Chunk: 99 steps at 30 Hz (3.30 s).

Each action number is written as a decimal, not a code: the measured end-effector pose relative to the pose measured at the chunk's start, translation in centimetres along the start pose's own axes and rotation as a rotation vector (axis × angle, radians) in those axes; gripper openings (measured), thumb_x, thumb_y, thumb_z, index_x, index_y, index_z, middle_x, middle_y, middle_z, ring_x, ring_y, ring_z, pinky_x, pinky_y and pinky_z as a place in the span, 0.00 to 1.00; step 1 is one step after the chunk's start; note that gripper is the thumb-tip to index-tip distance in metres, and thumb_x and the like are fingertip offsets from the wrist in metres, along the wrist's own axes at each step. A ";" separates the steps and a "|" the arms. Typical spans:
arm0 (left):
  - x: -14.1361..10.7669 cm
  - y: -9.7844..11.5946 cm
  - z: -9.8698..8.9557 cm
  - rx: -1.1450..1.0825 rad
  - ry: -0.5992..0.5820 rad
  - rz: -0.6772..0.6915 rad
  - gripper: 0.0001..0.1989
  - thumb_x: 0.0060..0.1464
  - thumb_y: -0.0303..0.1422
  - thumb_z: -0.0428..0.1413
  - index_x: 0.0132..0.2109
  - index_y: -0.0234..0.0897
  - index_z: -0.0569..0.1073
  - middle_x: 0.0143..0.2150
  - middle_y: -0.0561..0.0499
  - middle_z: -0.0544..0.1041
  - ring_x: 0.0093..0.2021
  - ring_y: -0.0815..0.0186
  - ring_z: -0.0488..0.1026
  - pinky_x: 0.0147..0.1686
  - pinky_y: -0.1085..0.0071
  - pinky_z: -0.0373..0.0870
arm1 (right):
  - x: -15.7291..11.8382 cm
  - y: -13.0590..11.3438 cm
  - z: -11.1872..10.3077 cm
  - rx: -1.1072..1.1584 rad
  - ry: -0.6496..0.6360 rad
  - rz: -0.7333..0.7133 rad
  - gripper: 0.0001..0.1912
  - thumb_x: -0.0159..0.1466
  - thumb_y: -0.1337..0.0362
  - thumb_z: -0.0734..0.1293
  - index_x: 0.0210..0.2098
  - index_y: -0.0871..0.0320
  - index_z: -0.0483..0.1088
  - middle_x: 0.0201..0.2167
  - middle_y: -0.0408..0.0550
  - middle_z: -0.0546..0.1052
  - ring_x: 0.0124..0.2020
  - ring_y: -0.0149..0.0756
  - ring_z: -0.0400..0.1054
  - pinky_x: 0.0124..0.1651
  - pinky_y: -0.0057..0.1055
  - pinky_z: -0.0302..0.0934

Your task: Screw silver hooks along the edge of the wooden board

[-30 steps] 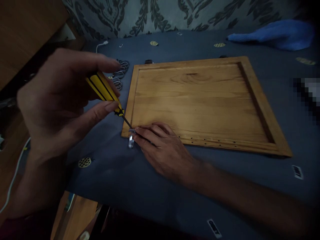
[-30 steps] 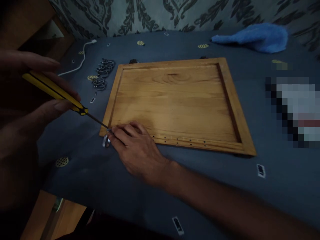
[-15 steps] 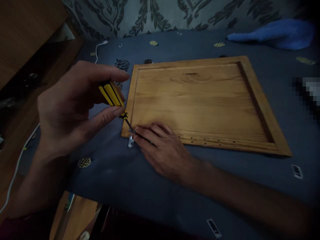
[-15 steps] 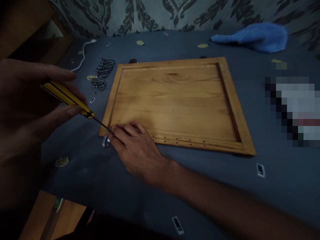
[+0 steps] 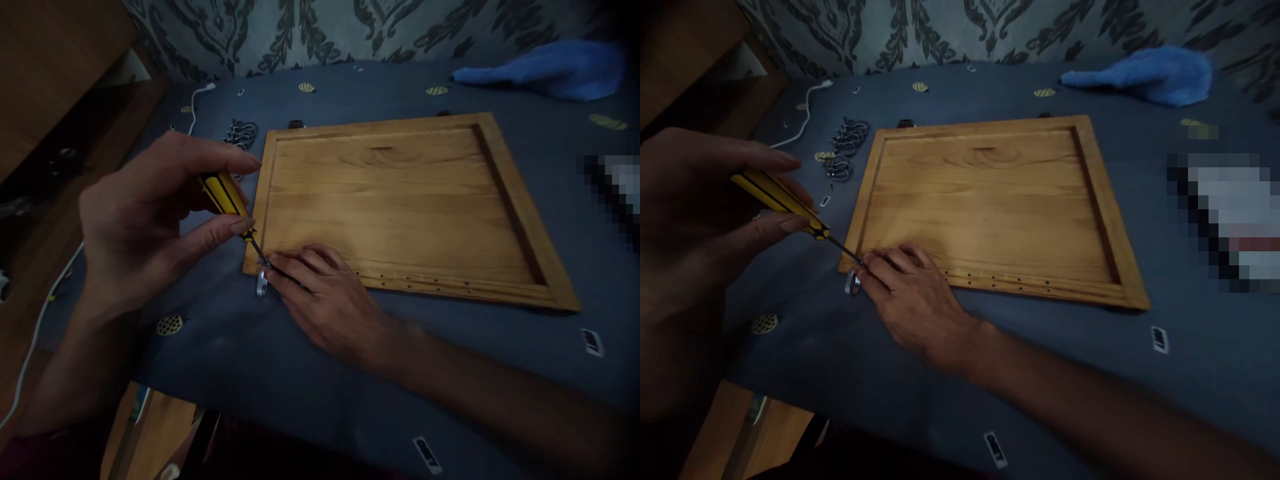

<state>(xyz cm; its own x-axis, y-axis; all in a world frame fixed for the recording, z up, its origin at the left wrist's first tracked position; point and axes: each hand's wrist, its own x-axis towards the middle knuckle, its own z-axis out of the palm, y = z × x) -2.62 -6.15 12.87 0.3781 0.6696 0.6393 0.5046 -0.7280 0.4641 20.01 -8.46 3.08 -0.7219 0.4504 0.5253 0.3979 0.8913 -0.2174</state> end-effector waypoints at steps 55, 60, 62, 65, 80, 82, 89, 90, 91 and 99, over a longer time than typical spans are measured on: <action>-7.1 -0.9 3.1 0.074 -0.474 -0.190 0.31 0.61 0.45 0.63 0.66 0.43 0.63 0.56 0.43 0.74 0.57 0.52 0.70 0.55 0.55 0.72 | 0.1 0.0 -0.2 0.040 -0.087 0.029 0.16 0.72 0.71 0.61 0.57 0.67 0.72 0.54 0.59 0.79 0.56 0.48 0.69 0.60 0.48 0.63; -8.1 -1.4 3.6 -0.022 -0.364 -0.230 0.35 0.57 0.43 0.66 0.67 0.47 0.62 0.54 0.44 0.75 0.55 0.54 0.71 0.54 0.57 0.73 | 0.0 -0.1 0.0 0.007 -0.068 0.033 0.17 0.72 0.71 0.60 0.57 0.66 0.72 0.54 0.58 0.79 0.56 0.47 0.70 0.61 0.48 0.64; -8.4 -1.5 3.6 -0.065 -0.335 -0.257 0.37 0.56 0.42 0.67 0.68 0.48 0.61 0.54 0.44 0.76 0.55 0.54 0.72 0.55 0.56 0.72 | 0.0 -0.1 0.1 0.002 -0.067 0.041 0.17 0.72 0.71 0.60 0.57 0.64 0.72 0.54 0.57 0.79 0.57 0.46 0.70 0.61 0.48 0.64; -8.7 -1.5 3.6 -0.109 -0.308 -0.322 0.37 0.56 0.41 0.68 0.68 0.48 0.61 0.54 0.45 0.78 0.56 0.54 0.73 0.57 0.55 0.70 | 0.0 -0.1 -0.1 0.035 -0.047 0.030 0.17 0.71 0.72 0.61 0.57 0.65 0.72 0.54 0.58 0.79 0.57 0.47 0.70 0.60 0.49 0.66; -8.4 -1.1 3.9 -0.252 -0.288 -0.447 0.39 0.50 0.35 0.72 0.64 0.47 0.62 0.50 0.50 0.79 0.54 0.58 0.77 0.57 0.59 0.72 | -0.9 0.0 -0.9 0.130 0.058 0.028 0.16 0.72 0.73 0.60 0.54 0.68 0.75 0.52 0.59 0.81 0.55 0.47 0.73 0.56 0.48 0.71; -8.4 -1.1 3.9 -0.239 -0.289 -0.444 0.39 0.50 0.36 0.72 0.64 0.47 0.61 0.50 0.50 0.79 0.53 0.59 0.77 0.56 0.59 0.73 | -0.8 0.1 -0.8 0.142 0.054 0.020 0.15 0.72 0.73 0.61 0.54 0.70 0.75 0.52 0.61 0.81 0.55 0.48 0.73 0.57 0.49 0.71; -8.4 -1.0 3.8 -0.203 -0.318 -0.443 0.39 0.51 0.37 0.70 0.65 0.49 0.60 0.51 0.49 0.78 0.53 0.56 0.77 0.55 0.55 0.74 | -1.2 0.6 0.0 0.147 0.096 -0.005 0.16 0.73 0.75 0.59 0.54 0.68 0.75 0.52 0.59 0.81 0.55 0.47 0.72 0.57 0.48 0.71; -8.4 -1.0 3.8 -0.197 -0.316 -0.442 0.39 0.51 0.37 0.70 0.65 0.49 0.60 0.50 0.49 0.78 0.53 0.56 0.77 0.55 0.54 0.75 | -1.2 0.6 0.1 0.148 0.102 -0.005 0.17 0.73 0.75 0.58 0.54 0.67 0.75 0.51 0.59 0.81 0.55 0.46 0.72 0.57 0.48 0.71; -8.4 -1.0 3.7 -0.191 -0.316 -0.442 0.39 0.51 0.37 0.70 0.65 0.49 0.61 0.50 0.48 0.79 0.53 0.55 0.77 0.55 0.53 0.75 | -1.2 0.6 0.1 0.149 0.104 -0.005 0.17 0.73 0.75 0.58 0.54 0.67 0.75 0.52 0.58 0.81 0.55 0.46 0.72 0.57 0.48 0.71; -8.5 -1.1 3.7 -0.174 -0.316 -0.421 0.38 0.52 0.40 0.70 0.65 0.48 0.61 0.51 0.47 0.78 0.54 0.54 0.75 0.57 0.52 0.72 | -1.0 0.4 -0.3 0.090 0.054 0.005 0.17 0.72 0.74 0.59 0.56 0.67 0.74 0.54 0.58 0.81 0.56 0.46 0.72 0.57 0.47 0.71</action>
<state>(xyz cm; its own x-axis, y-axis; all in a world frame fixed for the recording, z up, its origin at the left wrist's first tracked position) -3.47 -10.49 4.65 0.3991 0.9002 0.1743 0.5369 -0.3835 0.7515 21.09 -8.55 2.71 -0.6872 0.4538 0.5672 0.3474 0.8911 -0.2920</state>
